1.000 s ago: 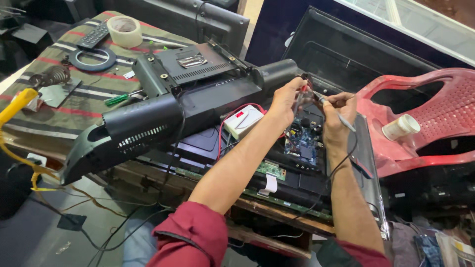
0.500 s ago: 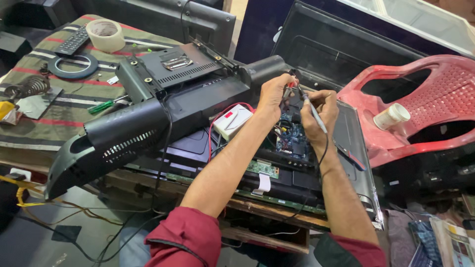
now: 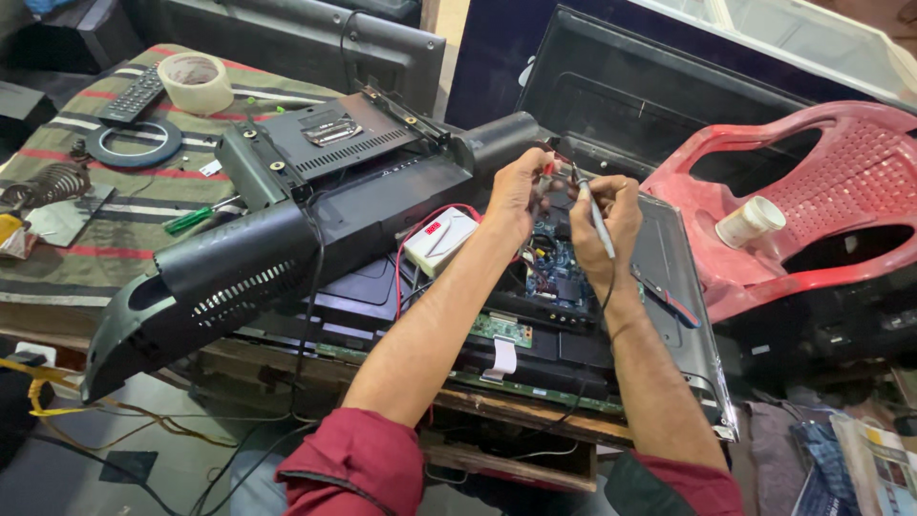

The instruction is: The person solders and desolders components on the mainboard of an opened television lying face-down on a workbench, using a soldering iron in one hand and solder wire in the other. They then probe the board with multimeter test leads, set the iron aside, and continue adjusting wires and components on the board by hand.

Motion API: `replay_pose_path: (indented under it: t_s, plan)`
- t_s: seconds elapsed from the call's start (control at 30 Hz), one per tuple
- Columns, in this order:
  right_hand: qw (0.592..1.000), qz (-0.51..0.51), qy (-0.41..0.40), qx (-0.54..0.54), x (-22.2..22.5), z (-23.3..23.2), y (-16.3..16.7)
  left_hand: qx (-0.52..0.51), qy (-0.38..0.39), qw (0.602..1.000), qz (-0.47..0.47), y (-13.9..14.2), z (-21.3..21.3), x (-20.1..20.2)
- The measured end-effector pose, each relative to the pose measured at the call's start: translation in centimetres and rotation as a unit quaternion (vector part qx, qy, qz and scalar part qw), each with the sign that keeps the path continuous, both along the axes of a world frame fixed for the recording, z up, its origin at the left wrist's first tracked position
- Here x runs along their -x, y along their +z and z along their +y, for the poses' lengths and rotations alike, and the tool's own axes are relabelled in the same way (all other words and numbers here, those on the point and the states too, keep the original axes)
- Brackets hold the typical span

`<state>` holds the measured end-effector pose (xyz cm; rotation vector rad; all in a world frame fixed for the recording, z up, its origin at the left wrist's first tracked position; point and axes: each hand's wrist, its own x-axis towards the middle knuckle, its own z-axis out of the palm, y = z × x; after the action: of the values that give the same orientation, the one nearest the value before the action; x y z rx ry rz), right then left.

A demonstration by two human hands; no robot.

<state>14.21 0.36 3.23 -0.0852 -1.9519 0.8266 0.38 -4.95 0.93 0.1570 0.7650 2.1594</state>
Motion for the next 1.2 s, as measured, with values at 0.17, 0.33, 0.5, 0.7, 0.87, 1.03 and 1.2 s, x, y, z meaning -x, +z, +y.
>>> replay_pose_path:
  t_s: [0.17, 0.33, 0.5, 0.7, 0.87, 1.03, 1.2]
  plan:
    - [0.998, -0.002, -0.046, -0.045, -0.1, 0.0, -0.1, -0.038, -0.030, 0.998, -0.036, -0.1, -0.1, 0.2]
    - [0.998, 0.011, -0.043, -0.040, -0.2, -0.1, 0.0, -0.093, -0.040, 0.993, -0.055, -0.3, 0.2, 0.2]
    - [0.999, 0.024, -0.013, -0.026, -0.4, -0.4, 0.7, -0.135, -0.052, 0.986, -0.086, 0.0, 0.3, 0.3]
    - [0.996, 0.010, -0.052, -0.065, -0.7, -0.9, 1.3, -0.151, -0.043, 0.983, -0.092, 0.3, 0.2, 0.3]
    - [0.998, 0.016, -0.044, -0.031, -0.6, -1.0, 1.2, -0.164, -0.040, 0.981, -0.101, -0.1, 0.6, 0.3]
    - [0.998, 0.034, -0.046, -0.025, -0.6, -0.8, 1.0, -0.177, -0.034, 0.980, -0.088, -0.5, 0.6, 0.3]
    - [0.998, 0.053, -0.040, 0.002, -0.6, -0.3, 1.4, -0.167, -0.037, 0.982, -0.083, -0.5, 0.7, 0.2]
